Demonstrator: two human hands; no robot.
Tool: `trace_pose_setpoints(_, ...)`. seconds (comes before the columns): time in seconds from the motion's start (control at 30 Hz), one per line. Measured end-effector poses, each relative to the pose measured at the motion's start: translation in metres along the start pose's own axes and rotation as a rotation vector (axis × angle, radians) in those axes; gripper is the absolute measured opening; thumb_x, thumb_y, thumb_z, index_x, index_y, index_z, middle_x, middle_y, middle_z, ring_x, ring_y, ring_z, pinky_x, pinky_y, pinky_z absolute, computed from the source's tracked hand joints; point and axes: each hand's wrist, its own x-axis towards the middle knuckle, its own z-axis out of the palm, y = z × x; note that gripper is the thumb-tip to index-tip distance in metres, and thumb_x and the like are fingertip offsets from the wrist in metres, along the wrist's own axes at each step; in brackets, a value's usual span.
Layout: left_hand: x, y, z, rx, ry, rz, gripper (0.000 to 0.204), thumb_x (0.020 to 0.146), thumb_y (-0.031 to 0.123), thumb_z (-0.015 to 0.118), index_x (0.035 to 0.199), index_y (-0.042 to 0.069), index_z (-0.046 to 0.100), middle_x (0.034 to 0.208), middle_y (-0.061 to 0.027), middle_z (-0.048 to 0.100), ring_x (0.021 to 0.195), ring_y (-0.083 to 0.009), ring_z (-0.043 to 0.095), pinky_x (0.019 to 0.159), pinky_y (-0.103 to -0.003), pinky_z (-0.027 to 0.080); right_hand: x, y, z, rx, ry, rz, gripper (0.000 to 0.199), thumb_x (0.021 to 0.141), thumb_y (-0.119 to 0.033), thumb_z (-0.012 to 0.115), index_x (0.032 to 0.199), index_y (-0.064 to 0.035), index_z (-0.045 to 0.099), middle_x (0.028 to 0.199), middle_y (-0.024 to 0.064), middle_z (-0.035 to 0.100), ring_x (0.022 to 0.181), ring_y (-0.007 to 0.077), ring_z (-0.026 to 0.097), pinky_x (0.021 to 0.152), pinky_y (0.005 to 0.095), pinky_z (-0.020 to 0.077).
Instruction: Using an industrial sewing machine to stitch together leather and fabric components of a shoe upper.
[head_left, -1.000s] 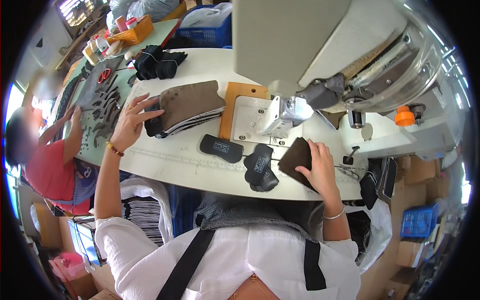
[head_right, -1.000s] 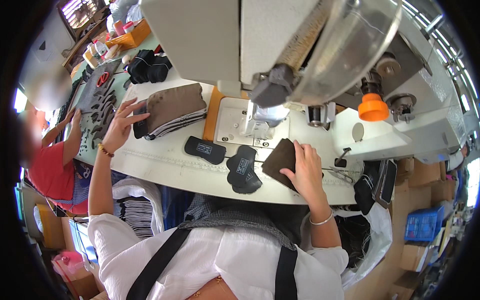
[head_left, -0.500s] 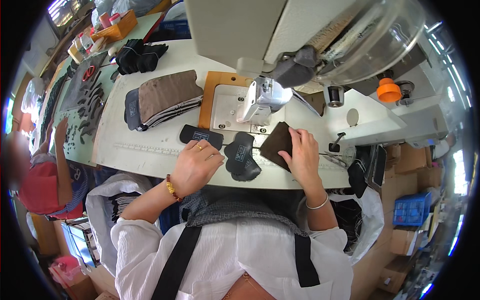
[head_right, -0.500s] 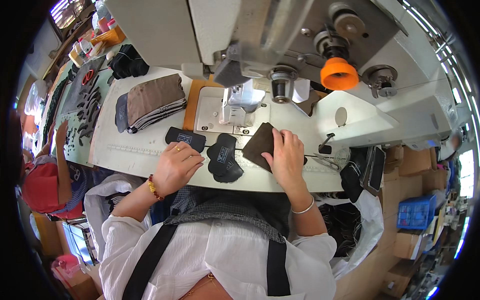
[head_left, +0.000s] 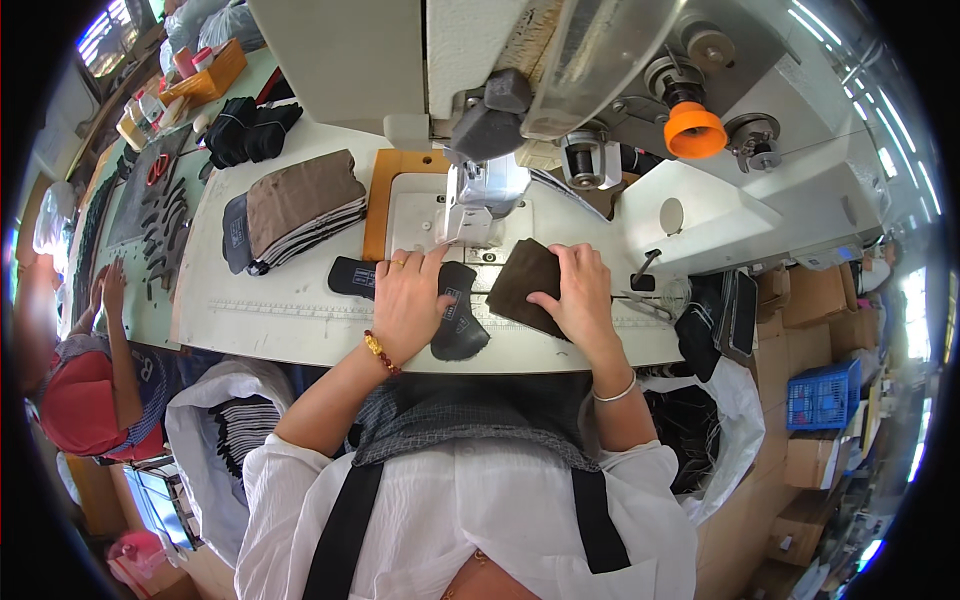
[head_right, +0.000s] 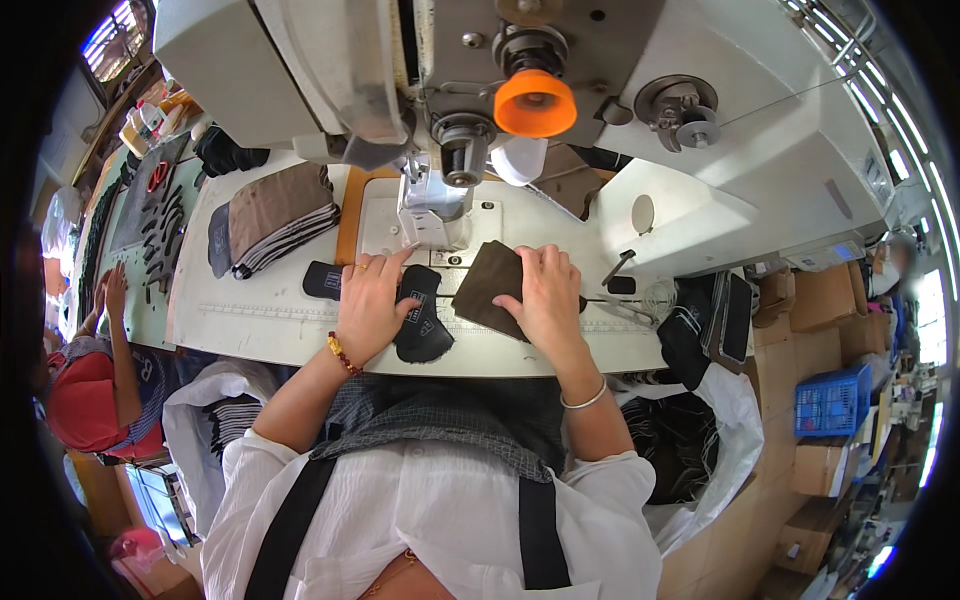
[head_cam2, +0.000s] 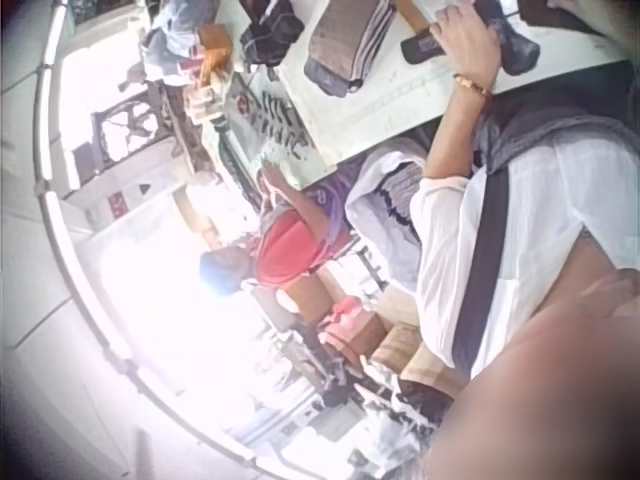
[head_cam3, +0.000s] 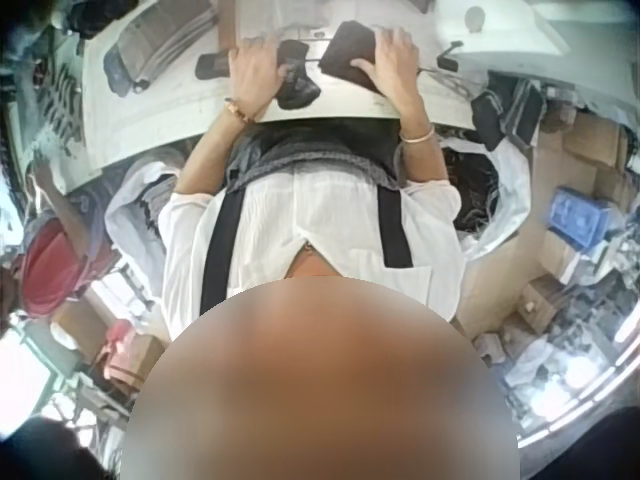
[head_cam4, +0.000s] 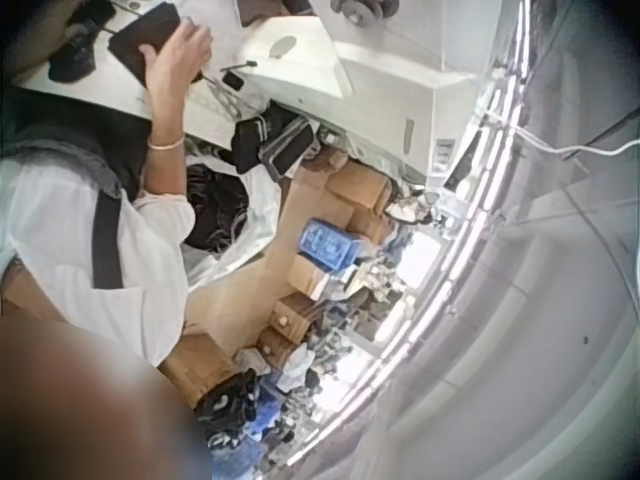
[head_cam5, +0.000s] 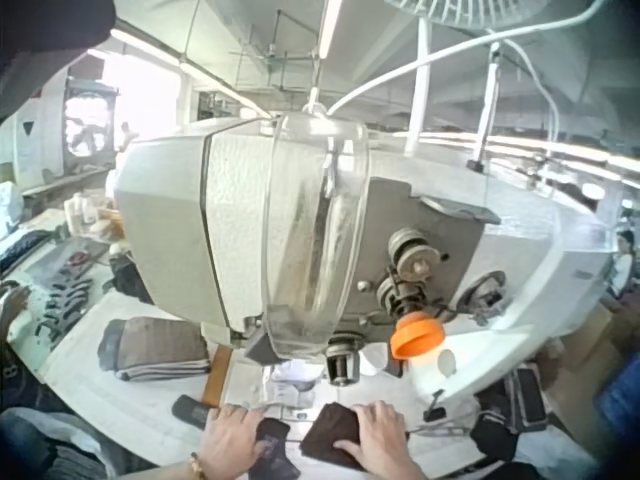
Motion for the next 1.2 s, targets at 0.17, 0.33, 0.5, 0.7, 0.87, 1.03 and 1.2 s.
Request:
trace_pose_setpoints(0.17,0.001,0.0,0.006,0.027,0.134,0.122,0.031,0.075,0.013,0.087,0.103,0.009,0.075,0.093,-0.0073,0.069,0.098,-0.0312,0.064,0.088,-0.045,0.048,0.0,-0.009,-0.003,0.031,0.022,0.006,0.077,0.07,-0.025,0.094,0.136,-0.0086,0.059,0.119,0.0102,0.056,0.114,0.0294,0.055,0.1,0.0464,0.0427)
trace_pose_setpoints(0.33,0.002,0.0,-0.003,-0.235,0.276,0.092,0.009,0.085,0.004,0.078,0.091,0.005,0.071,0.087,-0.0126,0.071,0.075,-0.0309,0.071,0.068,-0.039,0.057,-0.023,-0.009,-0.007,0.087,0.194,-0.107,0.044,0.078,-0.011,0.084,0.118,-0.0067,0.068,0.109,0.0096,0.06,0.107,0.0296,0.06,0.096,0.0447,0.0449)
trace_pose_setpoints(0.5,-0.004,0.0,-0.025,-0.84,-0.042,-0.341,0.011,0.1,0.002,0.067,0.11,0.001,0.062,0.083,-0.0058,0.072,0.065,-0.0117,0.068,0.053,-0.025,0.054,-0.063,0.035,-0.034,-0.329,0.227,0.276,0.013,0.086,-0.006,0.071,0.099,-0.0035,0.07,0.095,0.0113,0.063,0.095,0.0319,0.063,0.084,0.0451,0.0488)
trace_pose_setpoints(0.7,-0.007,0.023,-0.015,-1.463,-0.243,-0.481,0.015,0.1,0.002,0.069,0.1,0.002,0.054,0.087,-0.0098,0.072,0.071,-0.0133,0.072,0.058,-0.025,0.062,-0.074,0.027,-0.05,-0.01,0.303,0.107,0.016,0.087,-0.004,0.074,0.102,-0.0054,0.071,0.097,0.0105,0.065,0.095,0.031,0.064,0.083,0.0431,0.0506)
trace_pose_setpoints(0.87,-0.008,0.05,0.0,-1.587,-0.303,-0.508,0.016,0.1,0.002,0.069,0.099,0.003,0.053,0.092,-0.0101,0.073,0.078,-0.0135,0.074,0.065,-0.027,0.065,-0.069,-0.017,-0.064,0.483,0.252,0.041,0.028,0.084,-0.007,0.081,0.11,-0.005,0.071,0.099,0.0112,0.07,0.092,0.0324,0.068,0.081,0.0408,0.0536)
trace_pose_setpoints(1.03,-0.009,0.069,0.006,-1.486,-0.365,-0.37,0.019,0.096,-0.005,0.07,0.09,0.002,0.054,0.094,-0.0067,0.071,0.088,-0.0102,0.072,0.074,-0.025,0.065,-0.06,-0.043,-0.06,0.441,0.285,-0.017,0.03,0.082,-0.004,0.083,0.11,-0.0031,0.072,0.094,0.0104,0.071,0.08,0.0282,0.067,0.074,0.0373,0.0508)
trace_pose_setpoints(1.2,-0.013,0.076,0.009,-1.441,-0.317,-0.232,0.018,0.093,-0.008,0.07,0.088,0.0,0.054,0.101,-0.0083,0.069,0.092,-0.0095,0.071,0.076,-0.025,0.065,-0.053,-0.044,-0.046,0.406,0.364,-0.034,0.018,0.077,0.003,0.078,0.089,-0.0072,0.07,0.08,0.0063,0.067,0.073,0.0268,0.063,0.069,0.0376,0.0467)
